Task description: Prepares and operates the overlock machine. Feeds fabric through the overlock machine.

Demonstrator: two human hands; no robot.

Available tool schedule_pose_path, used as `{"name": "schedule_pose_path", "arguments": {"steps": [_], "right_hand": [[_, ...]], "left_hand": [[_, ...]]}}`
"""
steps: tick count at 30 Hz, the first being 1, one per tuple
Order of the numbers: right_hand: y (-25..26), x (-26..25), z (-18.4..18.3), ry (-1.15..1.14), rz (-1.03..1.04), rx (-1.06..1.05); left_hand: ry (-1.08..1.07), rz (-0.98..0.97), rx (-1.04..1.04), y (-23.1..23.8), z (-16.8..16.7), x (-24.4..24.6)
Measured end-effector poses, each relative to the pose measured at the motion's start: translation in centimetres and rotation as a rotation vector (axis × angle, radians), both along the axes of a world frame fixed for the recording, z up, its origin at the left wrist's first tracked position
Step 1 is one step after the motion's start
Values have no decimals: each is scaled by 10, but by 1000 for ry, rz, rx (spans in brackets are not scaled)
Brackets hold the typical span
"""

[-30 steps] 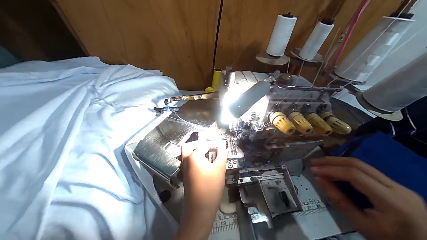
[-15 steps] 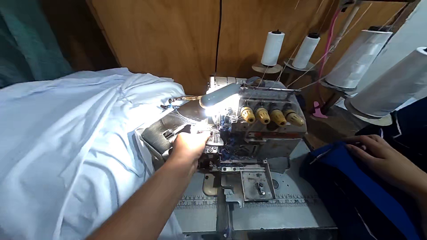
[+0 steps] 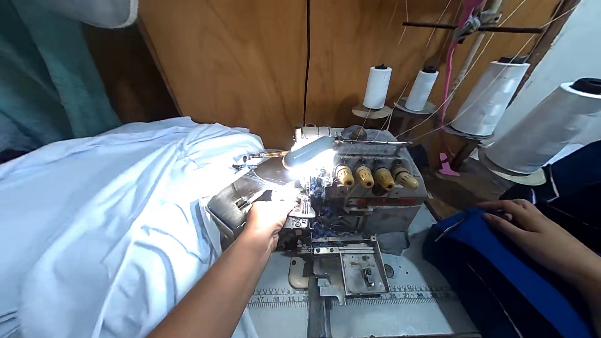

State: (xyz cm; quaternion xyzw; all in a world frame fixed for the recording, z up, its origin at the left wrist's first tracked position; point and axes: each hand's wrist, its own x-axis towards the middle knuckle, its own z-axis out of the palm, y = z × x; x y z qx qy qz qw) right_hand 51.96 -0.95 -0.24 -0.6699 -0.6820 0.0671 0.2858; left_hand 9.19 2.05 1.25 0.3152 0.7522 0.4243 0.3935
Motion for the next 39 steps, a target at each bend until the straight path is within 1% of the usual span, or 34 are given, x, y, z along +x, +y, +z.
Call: {"name": "schedule_pose_path", "arguments": {"steps": [2, 4, 7, 11, 14, 18, 21, 25, 30, 32, 35, 36, 39], "right_hand": [[-1, 0, 0, 5, 4, 11], [-1, 1, -1, 11, 9, 14], [-3, 0, -1, 3, 12, 15], [-5, -1, 0, 16, 2, 7], [-4, -1, -1, 24, 10, -3], [-4, -2, 1, 34, -7, -6], [-5, -5, 3, 46, 6, -7], [-9, -9, 6, 59, 2, -16], [-4, -2, 1, 41, -14, -13], [-3, 2, -1, 34, 1, 3], [-4, 0, -1, 35, -3, 11], [-5, -1, -1, 39, -4, 10], [-6, -3, 2, 76, -5, -18]], "left_hand": [[-53, -54, -34, -6, 6, 0], [-80, -49, 20, -3, -7, -5], [-77, 1, 86, -2, -12, -5], [-83, 34, 93, -1, -13, -3], [-76, 7, 107, -3, -15, -6], [-92, -1, 91, -3, -9, -4], [-41, -8, 108, -5, -11, -3], [-98, -10, 86, -4, -7, -4], [-53, 4, 84, 0, -9, -4], [-55, 4, 77, -3, -4, -1], [-46, -22, -11, -17, 25, 16], [-60, -18, -2, -18, 27, 17], [-139, -16, 120, -3, -7, -5]]}}
